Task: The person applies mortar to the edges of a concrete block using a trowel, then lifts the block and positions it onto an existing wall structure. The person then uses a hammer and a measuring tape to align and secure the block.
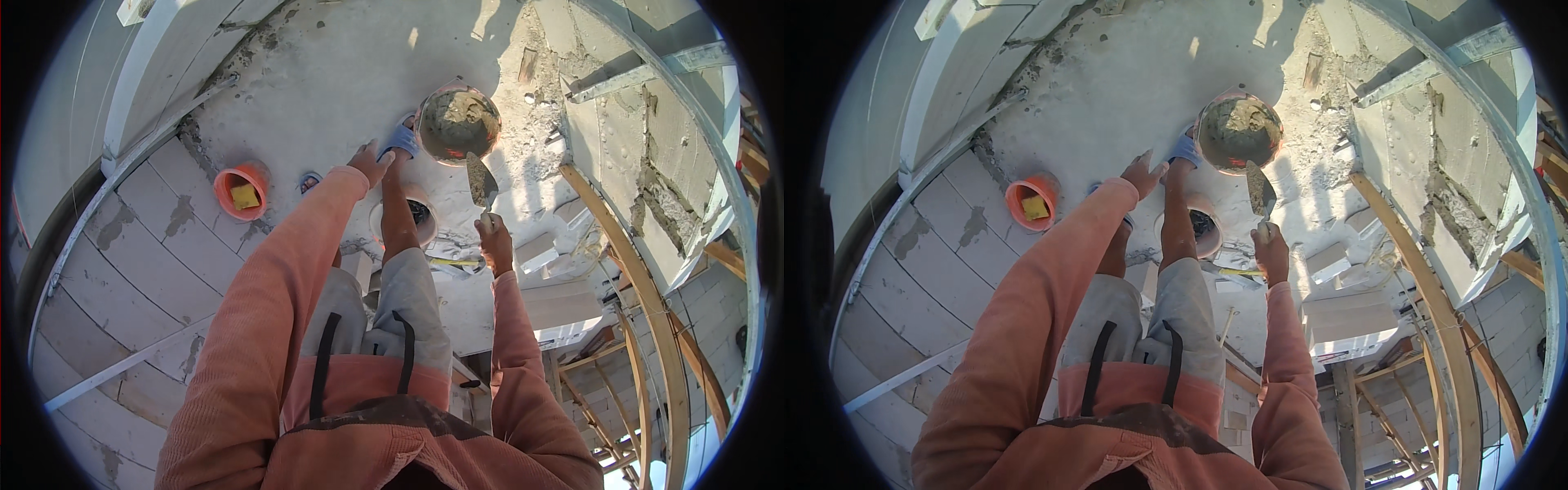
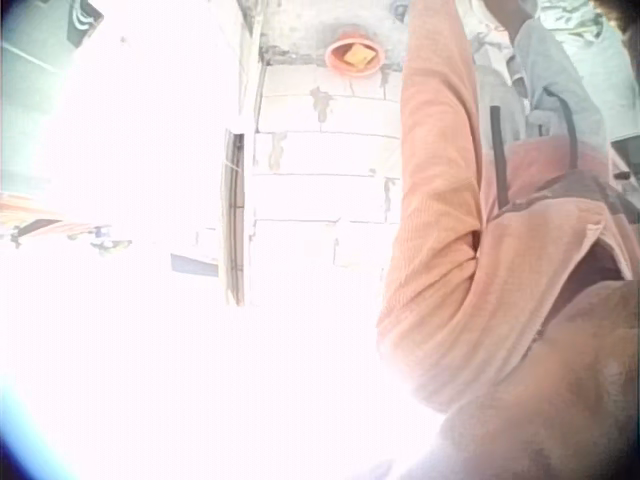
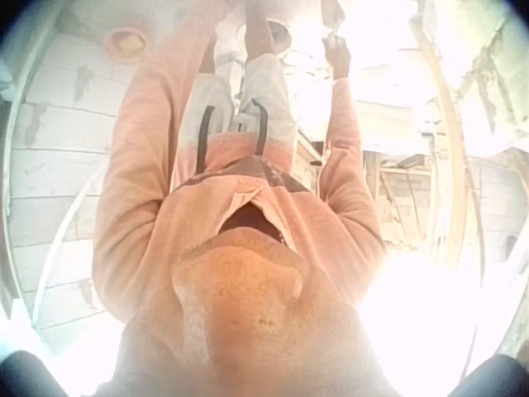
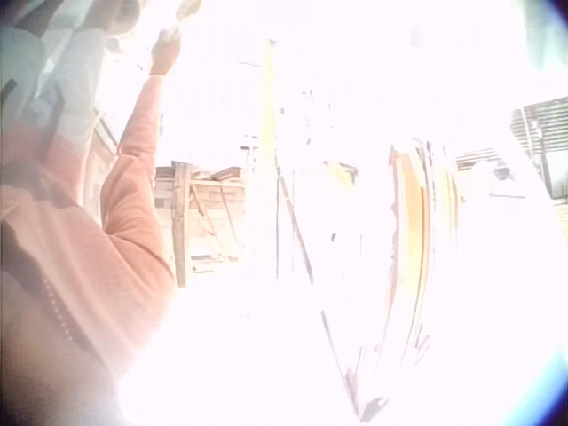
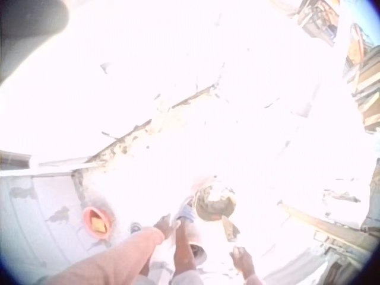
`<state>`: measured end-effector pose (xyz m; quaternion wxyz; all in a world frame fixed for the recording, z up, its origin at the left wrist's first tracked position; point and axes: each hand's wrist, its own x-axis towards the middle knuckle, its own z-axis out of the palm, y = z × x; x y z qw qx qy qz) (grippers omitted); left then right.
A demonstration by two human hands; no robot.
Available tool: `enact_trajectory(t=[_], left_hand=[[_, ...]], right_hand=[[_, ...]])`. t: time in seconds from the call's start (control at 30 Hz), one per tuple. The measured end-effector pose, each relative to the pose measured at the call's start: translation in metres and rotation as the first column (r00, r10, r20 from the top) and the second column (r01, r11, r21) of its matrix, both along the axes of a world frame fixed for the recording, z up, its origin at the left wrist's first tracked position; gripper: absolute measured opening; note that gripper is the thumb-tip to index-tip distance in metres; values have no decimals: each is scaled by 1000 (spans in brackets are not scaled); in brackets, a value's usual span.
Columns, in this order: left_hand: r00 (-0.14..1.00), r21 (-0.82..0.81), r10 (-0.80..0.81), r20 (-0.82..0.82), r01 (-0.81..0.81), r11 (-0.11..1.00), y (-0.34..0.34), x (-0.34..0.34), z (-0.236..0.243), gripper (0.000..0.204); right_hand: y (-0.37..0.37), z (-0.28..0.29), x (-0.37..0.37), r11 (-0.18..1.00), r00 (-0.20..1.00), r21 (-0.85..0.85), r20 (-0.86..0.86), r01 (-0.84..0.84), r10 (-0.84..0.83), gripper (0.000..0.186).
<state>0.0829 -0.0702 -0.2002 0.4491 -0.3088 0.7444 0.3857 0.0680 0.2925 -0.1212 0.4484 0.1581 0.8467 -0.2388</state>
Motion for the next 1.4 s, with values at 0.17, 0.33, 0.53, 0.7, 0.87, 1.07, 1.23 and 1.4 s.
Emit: enact_trajectory(t=[0.17,0.33,0.53,0.7,0.87,1.07,1.23,1.4], left_hand=[[979,-45,-142,-145,137,990,14,-100,-71,84],[960,-30,-214,-178,212,977,14,-143,-108,77],[965,91,-134,-224,158,983,92,-158,-137,68],[988,307,-27,-152,73,949,21,-126,-186,66],[992,425,29,-121,26,905,-3,-124,-176,70],[996,108,7,-85,2,994,14,-69,-118,75],[993,157,-117,10,114,981,-34,31,-76,70],[985,141,-172,7,169,975,-91,94,-31,61]], right_hand=[[-6,-5,-13,980,976,67,-100,-188,194,39],[-43,-14,-43,898,916,217,-37,-383,400,35],[4,-102,-27,816,816,70,142,-573,561,40],[-104,-96,-72,982,905,-183,409,-43,116,42],[-105,-96,-92,998,975,-67,220,11,4,42],[-76,-118,-103,987,984,158,175,-17,-11,46],[-89,-131,-55,786,779,-107,269,609,-566,46],[-76,-130,19,756,753,21,78,654,-653,50]])
